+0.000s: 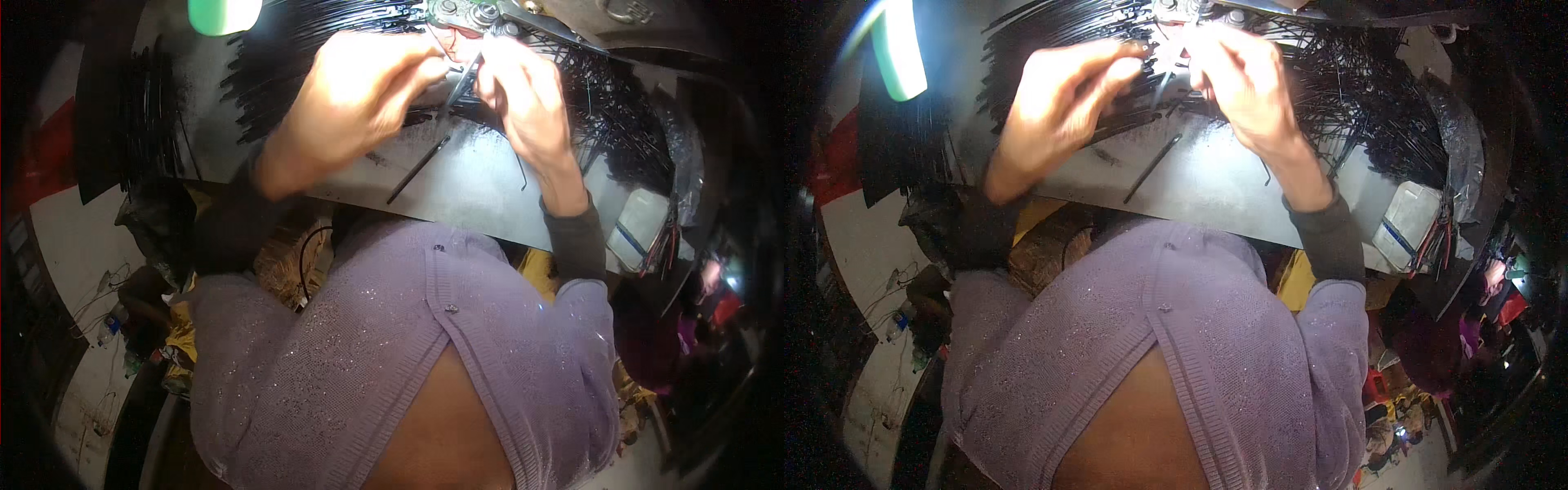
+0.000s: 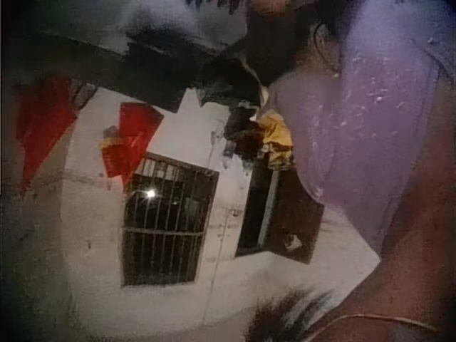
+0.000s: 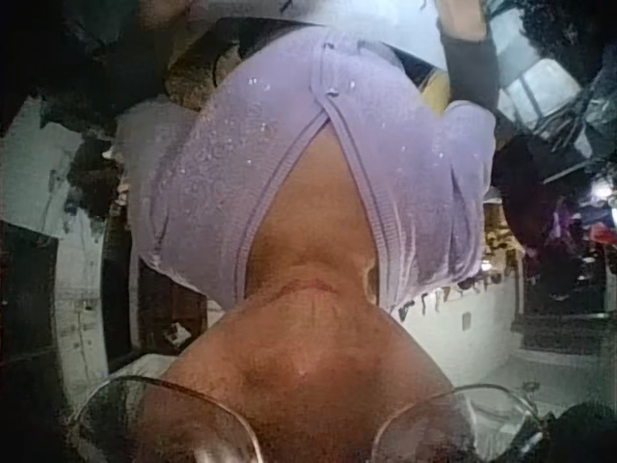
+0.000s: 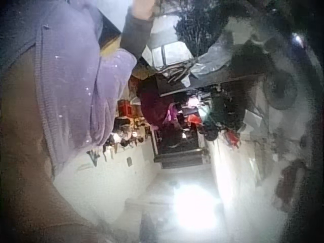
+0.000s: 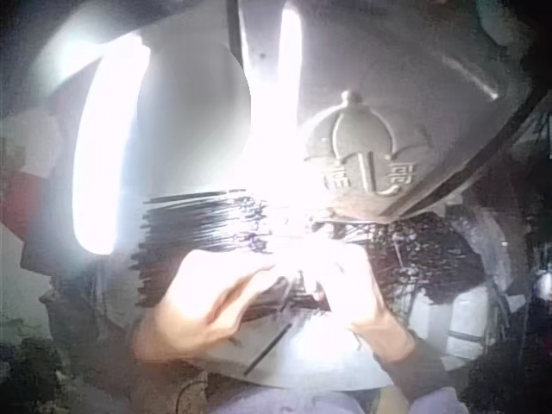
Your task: The person removes eyeglasses, then repeatedly assembles umbrella rib parts by connecting wire pieces to rods and securing them using a tabletop machine.
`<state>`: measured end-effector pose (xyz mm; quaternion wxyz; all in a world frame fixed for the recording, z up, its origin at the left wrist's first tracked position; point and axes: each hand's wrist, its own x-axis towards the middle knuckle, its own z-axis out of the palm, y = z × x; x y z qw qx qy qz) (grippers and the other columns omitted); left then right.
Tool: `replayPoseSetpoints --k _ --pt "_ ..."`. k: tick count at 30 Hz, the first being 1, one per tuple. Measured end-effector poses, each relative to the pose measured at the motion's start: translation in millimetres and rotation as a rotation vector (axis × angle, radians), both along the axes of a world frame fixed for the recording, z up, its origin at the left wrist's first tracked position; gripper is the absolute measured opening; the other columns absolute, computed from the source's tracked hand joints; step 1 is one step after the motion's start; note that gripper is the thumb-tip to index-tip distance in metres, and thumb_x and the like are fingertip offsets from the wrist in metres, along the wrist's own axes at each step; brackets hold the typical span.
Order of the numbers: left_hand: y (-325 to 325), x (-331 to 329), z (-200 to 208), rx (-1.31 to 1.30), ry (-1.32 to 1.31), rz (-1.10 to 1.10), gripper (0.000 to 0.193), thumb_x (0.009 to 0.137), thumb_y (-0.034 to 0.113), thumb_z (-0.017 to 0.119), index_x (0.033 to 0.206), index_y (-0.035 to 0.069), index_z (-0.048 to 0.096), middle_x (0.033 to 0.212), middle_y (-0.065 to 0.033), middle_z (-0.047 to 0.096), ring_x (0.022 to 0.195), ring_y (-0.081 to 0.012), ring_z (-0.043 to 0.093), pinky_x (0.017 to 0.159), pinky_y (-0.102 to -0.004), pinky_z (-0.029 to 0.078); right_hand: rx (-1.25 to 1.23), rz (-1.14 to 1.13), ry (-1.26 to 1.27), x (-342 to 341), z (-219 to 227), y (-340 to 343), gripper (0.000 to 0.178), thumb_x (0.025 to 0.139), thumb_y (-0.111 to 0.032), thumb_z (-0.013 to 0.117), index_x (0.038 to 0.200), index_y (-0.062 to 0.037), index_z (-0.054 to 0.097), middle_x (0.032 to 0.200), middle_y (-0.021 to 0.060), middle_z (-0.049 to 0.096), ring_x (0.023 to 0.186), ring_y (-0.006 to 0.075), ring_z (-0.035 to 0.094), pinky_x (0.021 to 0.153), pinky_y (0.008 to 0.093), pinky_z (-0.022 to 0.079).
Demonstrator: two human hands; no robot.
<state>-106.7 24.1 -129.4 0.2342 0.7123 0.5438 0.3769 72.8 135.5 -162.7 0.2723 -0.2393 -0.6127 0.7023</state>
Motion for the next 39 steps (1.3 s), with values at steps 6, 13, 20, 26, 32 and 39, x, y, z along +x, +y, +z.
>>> replayPoseSetpoints --k 6,13,20,26,32,39 --pt "-52.5 35.7 -34.8 -0.042 0.362 0.372 0.021 0.068 0.004 0.073 0.086 0.003 0.063 0.074 -0.0087 0.056 0.067 -0.0251 0.053 0.058 -0.0344 0.043 0.072 0.081 -0.172 39.2 20.6 -27.5 0.020 0.091 -0.010 0.052 0.103 -0.0001 0.065 0.067 -0.0019 0.056 0.053 0.0013 0.044 0.049 0.0150 0.035" --pt "-34.3 31.8 -64.1 0.219 0.532 0.507 0.013 0.070 0.001 0.058 0.082 0.004 0.055 0.079 -0.0088 0.049 0.075 -0.0245 0.046 0.066 -0.0348 0.038 -0.136 -0.143 0.066 73.8 -8.2 -53.5 0.014 0.084 0.007 0.056 0.097 0.0029 0.059 0.079 0.0066 0.059 0.063 0.0086 0.059 0.053 0.0187 0.049" --pt "-38.1 29.6 -61.2 0.137 0.518 0.503 0.022 0.071 0.000 0.067 0.091 0.001 0.059 0.090 -0.0134 0.056 0.081 -0.0286 0.050 0.070 -0.0369 0.042 0.630 -0.065 -0.362 108.5 3.1 -62.9 0.019 0.072 0.006 0.067 0.087 -0.0039 0.063 0.072 0.0045 0.056 0.065 0.0141 0.058 0.053 0.0265 0.047" --pt "-37.3 28.0 -63.5 0.199 0.465 0.501 0.021 0.073 -0.001 0.066 0.093 -0.001 0.058 0.090 -0.0151 0.056 0.080 -0.0293 0.050 0.070 -0.0367 0.042 1.030 0.136 -0.569 98.3 8.0 -66.5 0.011 0.069 -0.001 0.069 0.078 -0.0023 0.062 0.070 0.0045 0.053 0.059 0.0182 0.052 0.050 0.0304 0.041" --pt "-34.7 25.0 -52.8 0.245 0.342 0.495 0.021 0.074 -0.006 0.065 0.095 -0.003 0.060 0.083 -0.0158 0.059 0.071 -0.0293 0.056 0.063 -0.0344 0.047 0.644 -0.062 -0.543 70.9 18.8 -62.5 0.008 0.078 -0.003 0.066 0.077 0.0012 0.059 0.066 0.0063 0.052 0.051 0.0141 0.051 0.044 0.0272 0.039" --pt "19.2 18.1 -43.0 0.238 -0.020 0.437 0.033 0.082 0.000 0.063 0.114 0.003 0.062 0.084 -0.0174 0.066 0.069 -0.0173 0.064 0.067 -0.0240 0.049 0.212 -0.113 -0.352 16.9 10.0 -41.9 0.011 0.087 -0.001 0.058 0.097 0.0017 0.056 0.072 0.0044 0.059 0.055 0.0067 0.056 0.050 0.0185 0.047"
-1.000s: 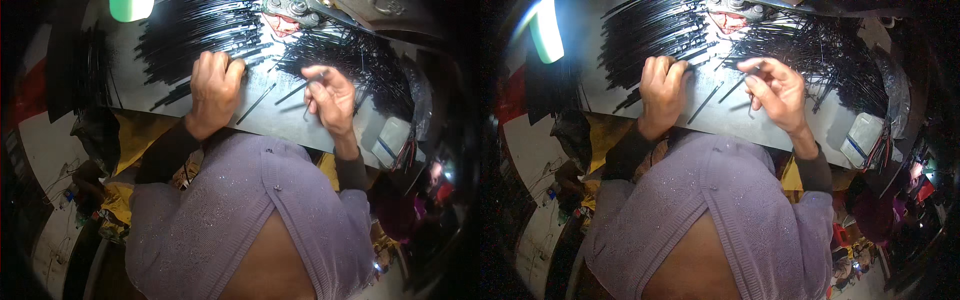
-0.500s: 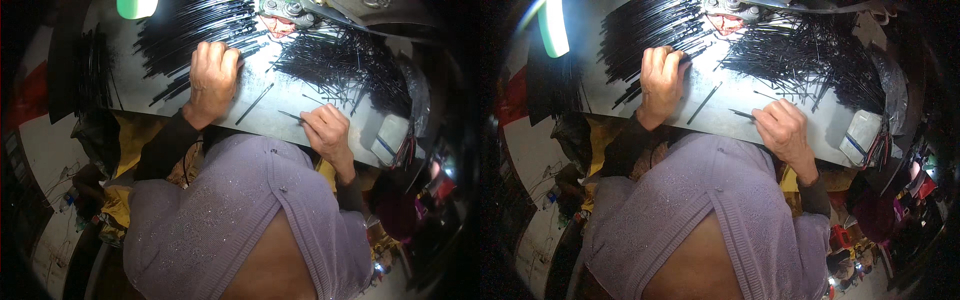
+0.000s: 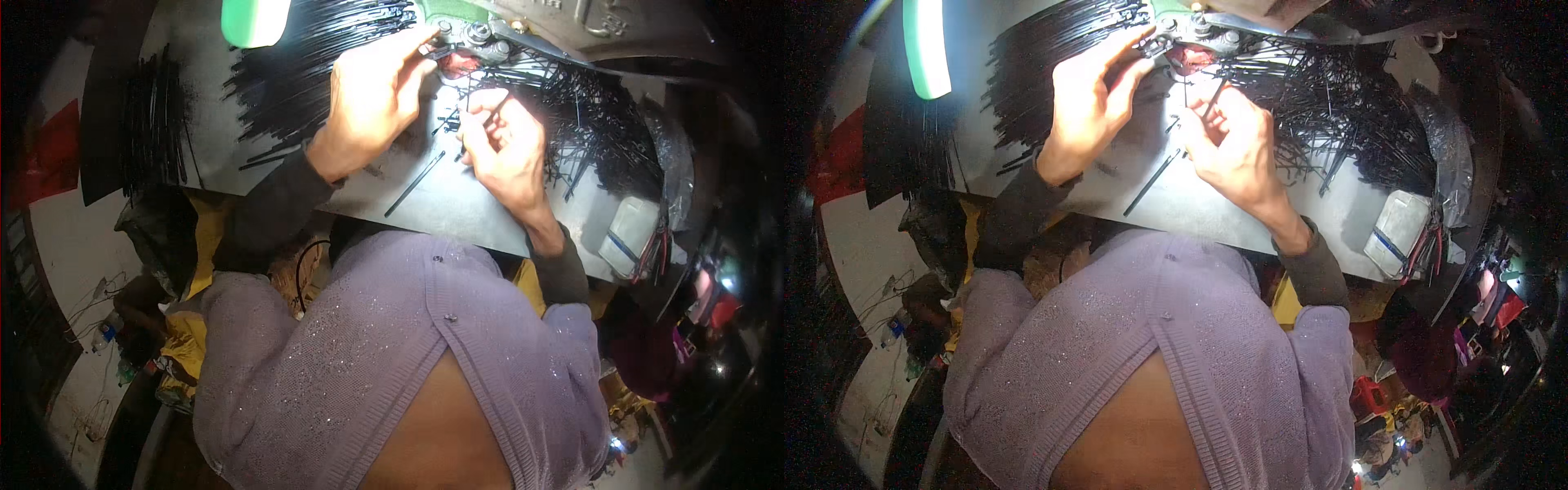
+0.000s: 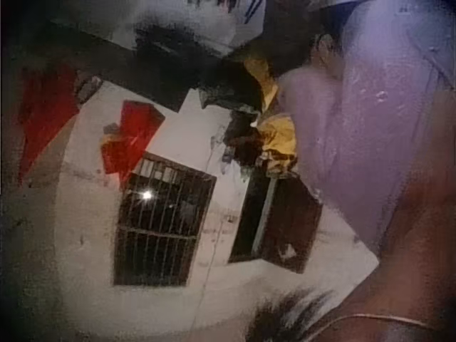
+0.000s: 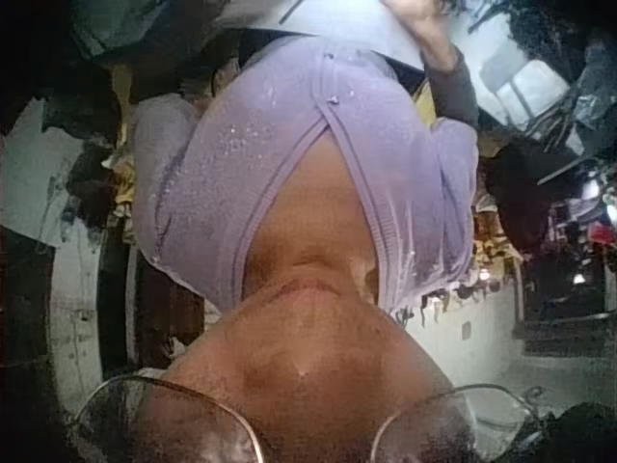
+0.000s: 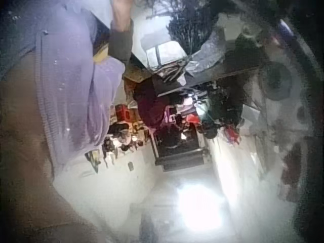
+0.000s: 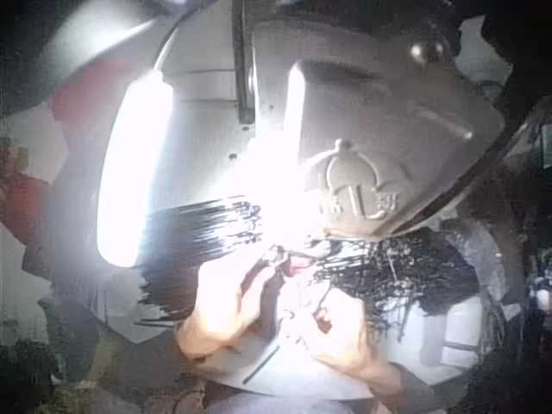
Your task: The person removes eyeglasses, then repeatedly assembles umbrella rib parts by connecting wire pieces to rods and securing them using a tabletop machine.
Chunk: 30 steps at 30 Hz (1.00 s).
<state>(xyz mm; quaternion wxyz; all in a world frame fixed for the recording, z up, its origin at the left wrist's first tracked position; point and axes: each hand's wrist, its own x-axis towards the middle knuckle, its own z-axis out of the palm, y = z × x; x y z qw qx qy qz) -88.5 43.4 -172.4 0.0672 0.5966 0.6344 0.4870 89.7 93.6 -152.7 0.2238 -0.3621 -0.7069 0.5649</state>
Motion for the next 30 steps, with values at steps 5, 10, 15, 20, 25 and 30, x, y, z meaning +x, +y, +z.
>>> replayPoseSetpoints --k 5,10,15,20,25,30 --pt "14.5 0.3 -1.0 -0.012 -0.008 0.001 0.026 0.083 0.001 0.063 0.109 0.002 0.066 0.089 -0.0162 0.068 0.073 -0.0164 0.065 0.071 -0.0245 0.050 -0.022 -0.047 0.116 -13.7 -2.5 15.1 0.010 0.085 -0.004 0.061 0.093 0.0013 0.057 0.067 0.0043 0.061 0.051 0.0086 0.060 0.045 0.0217 0.047" --pt "17.4 3.8 -4.8 -0.004 -0.075 -0.007 0.026 0.081 -0.001 0.064 0.108 0.002 0.066 0.094 -0.0142 0.068 0.082 -0.0183 0.067 0.076 -0.0258 0.051 -0.097 -0.069 0.172 -19.3 -5.1 21.3 0.010 0.086 -0.003 0.058 0.096 0.0009 0.056 0.068 0.0050 0.060 0.051 0.0080 0.058 0.045 0.0216 0.049" --pt "17.9 3.6 -1.1 -0.026 -0.082 -0.008 0.025 0.081 -0.001 0.065 0.106 0.002 0.066 0.094 -0.0134 0.068 0.082 -0.0183 0.067 0.075 -0.0252 0.051 -0.141 -0.087 0.180 -19.5 -6.8 23.8 0.011 0.086 -0.002 0.058 0.096 0.0010 0.056 0.068 0.0055 0.060 0.052 0.0080 0.058 0.045 0.0212 0.049" --pt "16.9 2.6 -2.3 -0.007 -0.055 -0.005 0.026 0.080 -0.005 0.065 0.105 0.002 0.066 0.090 -0.0134 0.068 0.078 -0.0196 0.067 0.071 -0.0249 0.051 -0.166 -0.073 0.193 -18.6 -7.9 25.2 0.012 0.086 -0.003 0.058 0.097 0.0017 0.056 0.069 0.0059 0.060 0.052 0.0081 0.058 0.045 0.0212 0.050" --pt "12.2 6.3 2.3 -0.069 -0.040 -0.009 0.027 0.078 -0.007 0.064 0.105 0.001 0.065 0.085 -0.0126 0.066 0.073 -0.0190 0.066 0.067 -0.0248 0.051 -0.211 -0.091 0.210 -18.3 -8.1 25.5 0.014 0.086 -0.003 0.057 0.098 0.0026 0.057 0.072 0.0069 0.061 0.056 0.0077 0.059 0.047 0.0212 0.051" --pt "17.4 3.5 -5.1 -0.005 -0.043 -0.002 0.027 0.078 -0.008 0.064 0.104 0.001 0.065 0.084 -0.0127 0.066 0.072 -0.0194 0.066 0.066 -0.0246 0.050 -0.202 -0.086 0.241 -18.2 -7.5 24.7 0.014 0.086 -0.003 0.057 0.099 0.0026 0.057 0.072 0.0066 0.061 0.058 0.0075 0.059 0.047 0.0211 0.051"
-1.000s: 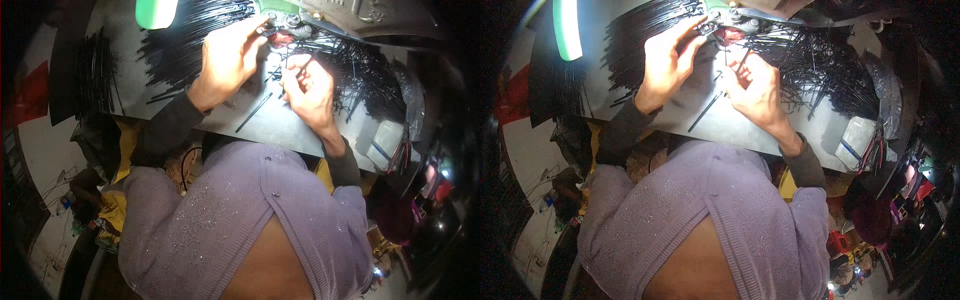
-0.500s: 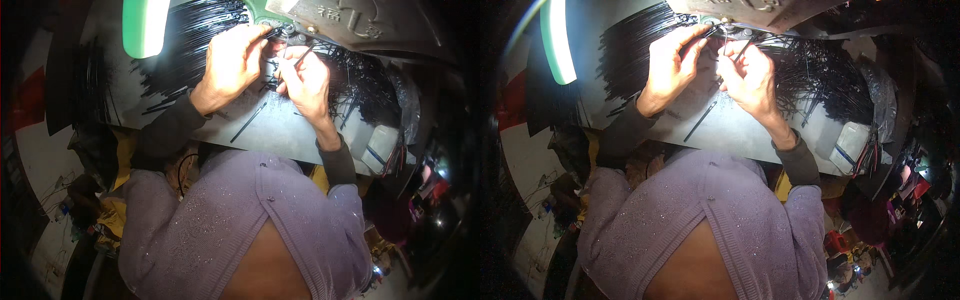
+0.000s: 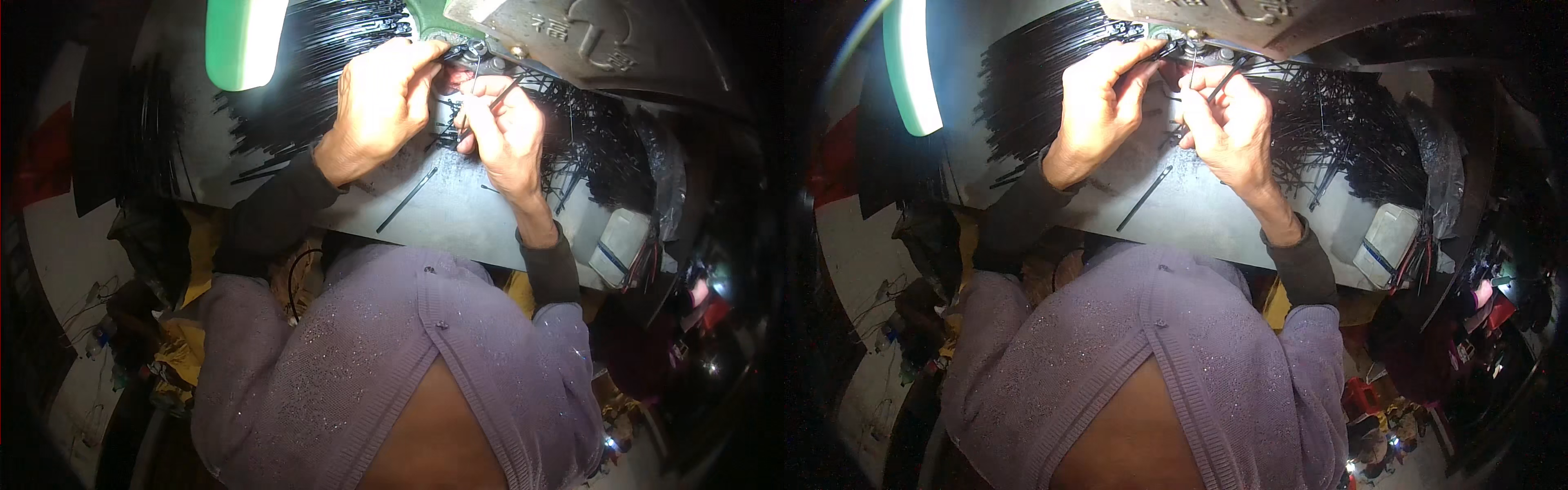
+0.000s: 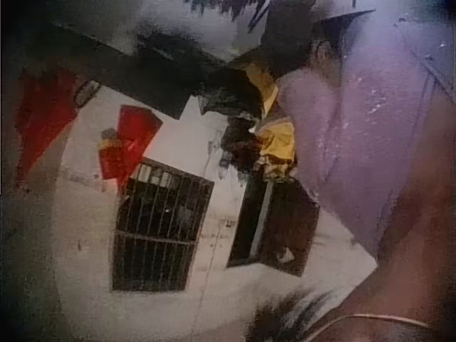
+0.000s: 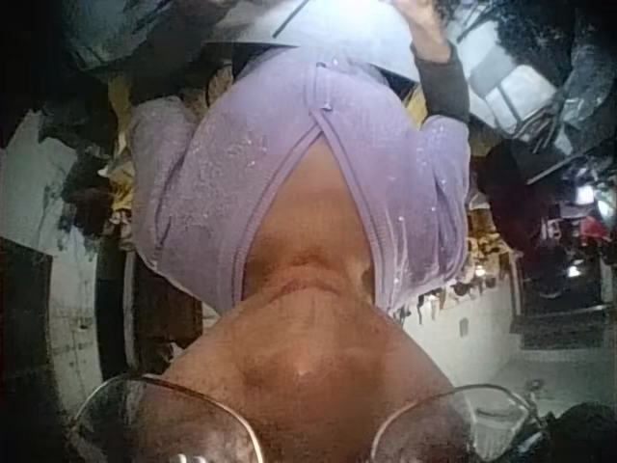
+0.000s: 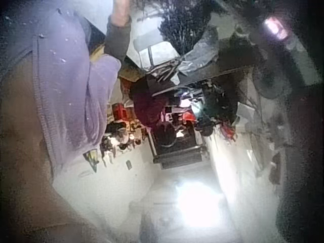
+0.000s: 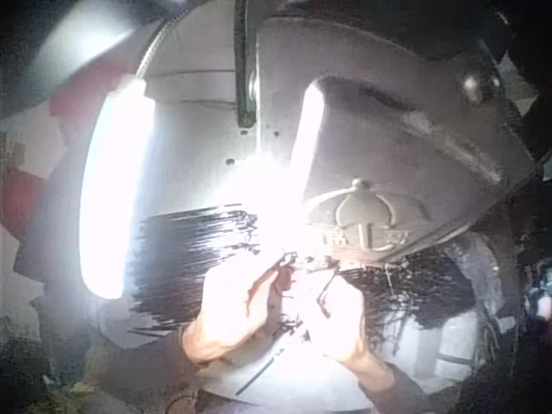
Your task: The person removes eyeglasses, then repeatedly assembles umbrella rib parts by connecting wire pieces to rods and securing them using a tabletop machine.
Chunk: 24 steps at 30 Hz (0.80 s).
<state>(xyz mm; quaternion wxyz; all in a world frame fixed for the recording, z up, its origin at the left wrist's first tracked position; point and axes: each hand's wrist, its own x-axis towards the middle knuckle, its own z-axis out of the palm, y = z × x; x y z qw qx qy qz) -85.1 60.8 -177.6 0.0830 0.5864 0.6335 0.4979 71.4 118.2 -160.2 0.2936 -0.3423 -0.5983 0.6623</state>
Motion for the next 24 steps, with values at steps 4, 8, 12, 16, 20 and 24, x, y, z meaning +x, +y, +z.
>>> replayPoseSetpoints --k 4,8,12,16,20,24 --pt "0.8 -0.2 -1.6 0.049 -0.010 -0.013 0.023 0.079 -0.002 0.063 0.102 0.003 0.065 0.080 -0.0128 0.063 0.068 -0.0248 0.063 0.061 -0.0293 0.050 -0.010 0.006 -0.022 -0.5 2.4 0.3 0.013 0.086 -0.003 0.057 0.098 0.0026 0.057 0.071 0.0065 0.060 0.057 0.0073 0.058 0.047 0.0209 0.050" --pt "-0.9 2.4 5.6 0.021 -0.001 -0.012 0.028 0.078 -0.007 0.064 0.104 0.003 0.065 0.077 -0.0115 0.063 0.065 -0.0208 0.062 0.060 -0.0262 0.049 -0.017 0.017 -0.027 0.3 2.0 2.1 0.012 0.087 -0.003 0.057 0.097 0.0023 0.057 0.071 0.0070 0.060 0.056 0.0071 0.057 0.046 0.0203 0.050" --pt "5.4 0.2 5.5 0.034 0.079 -0.001 0.024 0.079 0.004 0.062 0.103 0.007 0.064 0.075 -0.0110 0.060 0.064 -0.0263 0.061 0.057 -0.0329 0.049 -0.054 0.005 0.035 -0.8 3.1 6.4 0.009 0.088 -0.004 0.057 0.096 0.0014 0.057 0.071 0.0068 0.060 0.053 0.0071 0.056 0.046 0.0197 0.049" --pt "9.0 -2.8 5.3 0.055 0.203 0.013 0.026 0.078 0.005 0.063 0.104 0.008 0.064 0.075 -0.0096 0.059 0.064 -0.0246 0.061 0.056 -0.0325 0.048 -0.044 0.004 0.050 -2.9 0.9 10.4 0.008 0.088 -0.003 0.056 0.095 0.0012 0.056 0.071 0.0067 0.059 0.052 0.0071 0.055 0.046 0.0192 0.047" --pt "10.1 -0.1 9.6 0.121 0.174 0.014 0.029 0.076 -0.005 0.065 0.103 0.007 0.065 0.069 -0.0096 0.054 0.058 -0.0250 0.056 0.054 -0.0296 0.046 -0.031 0.007 0.049 -2.3 -2.0 10.2 0.008 0.088 -0.003 0.056 0.095 0.0016 0.056 0.071 0.0068 0.059 0.053 0.0072 0.055 0.046 0.0191 0.046" --pt "11.8 3.0 7.0 0.140 0.154 0.008 0.027 0.077 -0.003 0.065 0.102 0.007 0.065 0.069 -0.0093 0.055 0.059 -0.0242 0.057 0.055 -0.0299 0.046 -0.032 -0.014 0.043 -3.7 -0.5 7.1 0.008 0.088 -0.002 0.056 0.096 0.0015 0.056 0.070 0.0067 0.059 0.052 0.0070 0.055 0.047 0.0190 0.046"
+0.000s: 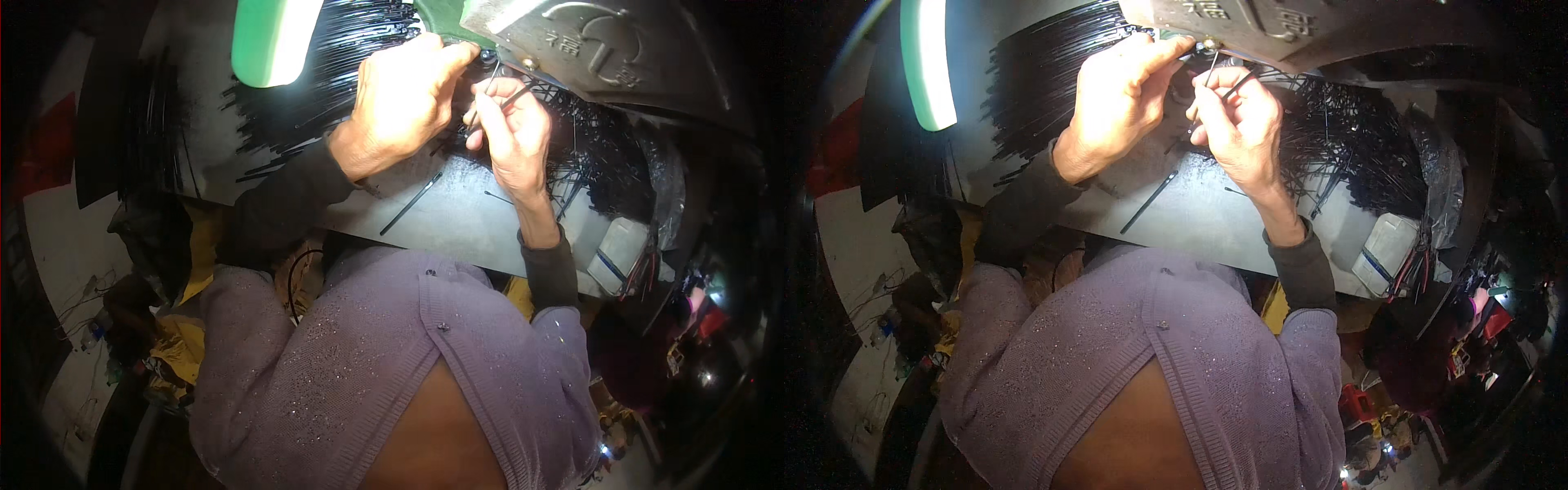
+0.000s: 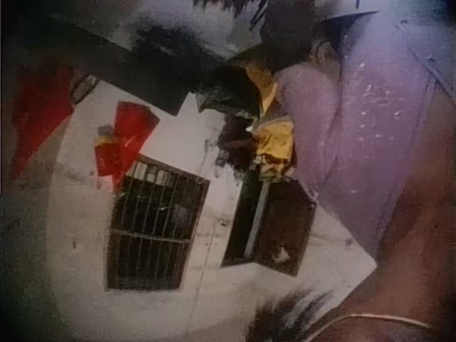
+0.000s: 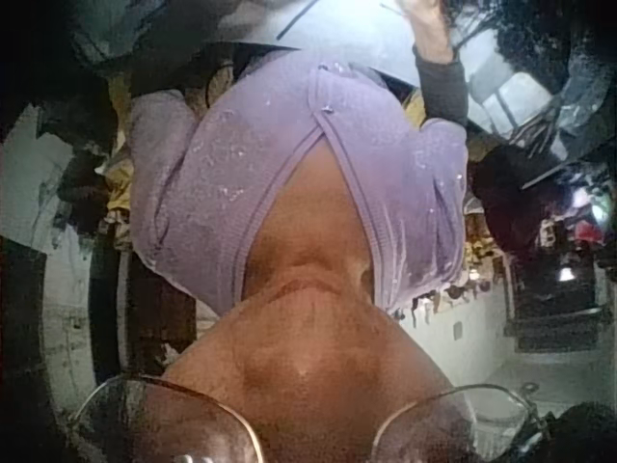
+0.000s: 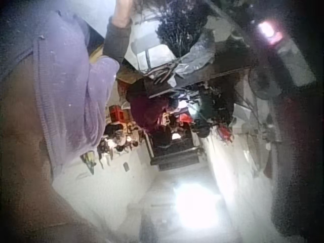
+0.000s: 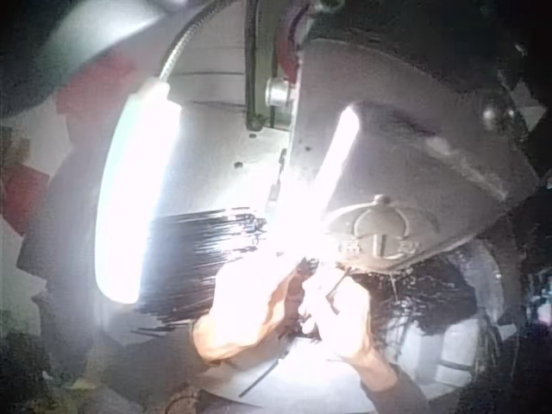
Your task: The person removes eyeglasses, then repeatedly assembles umbrella rib parts by connecting wire pieces to rods and securing them using a tabletop machine.
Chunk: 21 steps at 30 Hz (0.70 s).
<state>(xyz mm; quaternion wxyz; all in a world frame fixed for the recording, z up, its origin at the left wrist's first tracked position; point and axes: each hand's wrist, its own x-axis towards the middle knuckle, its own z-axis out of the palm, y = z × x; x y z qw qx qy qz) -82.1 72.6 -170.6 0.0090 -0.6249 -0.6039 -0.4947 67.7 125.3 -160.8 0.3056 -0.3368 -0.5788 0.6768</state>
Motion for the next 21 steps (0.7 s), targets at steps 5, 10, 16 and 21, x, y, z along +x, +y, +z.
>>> replayPoseSetpoints --k 5,10,16,21 --pt "1.0 -3.8 -2.5 -0.028 0.007 -0.014 0.026 0.079 -0.003 0.064 0.103 0.006 0.065 0.070 -0.0102 0.057 0.060 -0.0242 0.058 0.056 -0.0297 0.047 0.035 0.021 -0.007 0.2 -4.4 2.5 0.008 0.089 -0.002 0.056 0.096 0.0016 0.056 0.071 0.0060 0.060 0.052 0.0069 0.055 0.047 0.0189 0.047" --pt "1.9 -4.3 -5.9 -0.010 0.004 -0.014 0.026 0.079 -0.005 0.062 0.103 0.005 0.065 0.072 -0.0110 0.058 0.060 -0.0244 0.059 0.057 -0.0293 0.047 0.080 0.022 -0.008 -1.6 -5.8 2.2 0.007 0.089 -0.003 0.056 0.095 0.0015 0.056 0.070 0.0062 0.061 0.051 0.0070 0.056 0.047 0.0191 0.046" --pt "-1.0 -1.5 -3.2 -0.060 -0.027 -0.004 0.026 0.079 -0.004 0.063 0.103 0.005 0.065 0.072 -0.0105 0.057 0.059 -0.0241 0.058 0.056 -0.0293 0.047 0.122 0.012 -0.015 -1.9 -5.3 1.0 0.006 0.089 -0.003 0.057 0.094 0.0012 0.056 0.070 0.0061 0.061 0.051 0.0068 0.056 0.047 0.0193 0.047" --pt "-3.4 -1.7 -4.7 -0.043 0.007 -0.001 0.029 0.079 -0.003 0.063 0.107 0.006 0.064 0.071 -0.0096 0.056 0.059 -0.0230 0.057 0.055 -0.0291 0.047 0.099 -0.008 -0.010 -3.1 -5.2 -1.2 0.006 0.089 -0.002 0.057 0.093 0.0012 0.056 0.069 0.0056 0.061 0.051 0.0068 0.056 0.047 0.0194 0.046"
